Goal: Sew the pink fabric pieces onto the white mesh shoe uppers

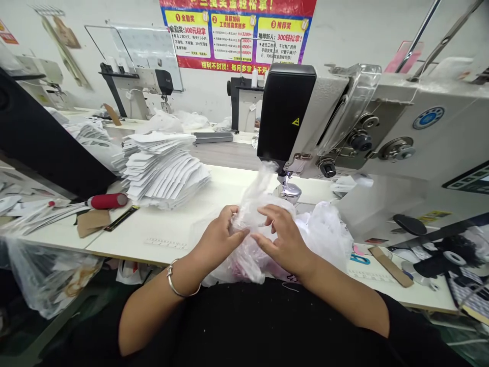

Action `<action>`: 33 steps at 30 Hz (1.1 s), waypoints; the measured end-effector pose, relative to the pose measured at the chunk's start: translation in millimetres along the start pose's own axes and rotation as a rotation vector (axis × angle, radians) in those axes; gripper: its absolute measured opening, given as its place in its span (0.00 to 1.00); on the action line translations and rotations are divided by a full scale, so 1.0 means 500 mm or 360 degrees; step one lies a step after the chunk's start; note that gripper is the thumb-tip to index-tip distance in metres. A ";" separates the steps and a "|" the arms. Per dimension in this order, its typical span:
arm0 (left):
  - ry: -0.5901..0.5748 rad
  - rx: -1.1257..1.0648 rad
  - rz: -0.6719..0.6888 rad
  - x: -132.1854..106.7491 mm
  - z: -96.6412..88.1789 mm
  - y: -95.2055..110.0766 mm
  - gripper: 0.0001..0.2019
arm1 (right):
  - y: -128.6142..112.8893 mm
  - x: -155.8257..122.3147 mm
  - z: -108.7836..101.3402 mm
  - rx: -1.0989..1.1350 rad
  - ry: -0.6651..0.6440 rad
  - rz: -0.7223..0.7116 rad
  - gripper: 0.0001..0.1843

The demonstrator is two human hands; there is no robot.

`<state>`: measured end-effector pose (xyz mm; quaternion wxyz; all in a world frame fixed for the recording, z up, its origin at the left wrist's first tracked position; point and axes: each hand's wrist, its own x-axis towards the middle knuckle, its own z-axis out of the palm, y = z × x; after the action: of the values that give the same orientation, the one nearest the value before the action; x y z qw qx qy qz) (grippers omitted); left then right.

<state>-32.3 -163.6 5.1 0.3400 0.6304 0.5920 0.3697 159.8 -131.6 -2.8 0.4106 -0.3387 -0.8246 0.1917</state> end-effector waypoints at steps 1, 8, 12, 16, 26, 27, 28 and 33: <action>-0.0022 0.0107 0.0041 -0.001 0.002 0.004 0.24 | -0.003 0.002 -0.002 -0.0067 -0.0064 -0.0100 0.23; -0.0214 0.0269 0.0268 0.002 -0.008 0.007 0.19 | 0.017 0.006 0.000 0.0032 -0.0170 0.0202 0.09; -0.0177 0.0094 0.0158 0.003 -0.042 -0.019 0.20 | 0.056 -0.002 -0.021 0.0388 0.0312 0.0523 0.11; -0.0043 -0.0596 0.0052 -0.004 -0.063 -0.051 0.19 | 0.082 -0.007 -0.039 0.0827 0.0511 0.0720 0.13; -0.0415 -0.0134 0.0832 -0.016 -0.059 -0.006 0.07 | 0.010 0.012 -0.039 0.0551 -0.0163 0.0539 0.22; -0.0414 -0.0321 0.0846 -0.018 -0.061 -0.011 0.07 | 0.014 0.011 -0.032 0.0709 -0.0079 0.0600 0.17; -0.0367 -0.0558 0.0829 -0.020 -0.063 -0.019 0.07 | 0.021 0.010 -0.025 0.0909 0.0054 0.0673 0.15; -0.0144 -0.1353 0.0405 -0.022 -0.085 -0.072 0.04 | 0.057 0.000 -0.009 0.1746 0.0564 0.1063 0.16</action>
<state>-87.3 -172.5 -5.5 0.5464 0.5180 0.2896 0.5910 175.1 -111.4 -17.1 0.5713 -0.3442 -0.3783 0.6419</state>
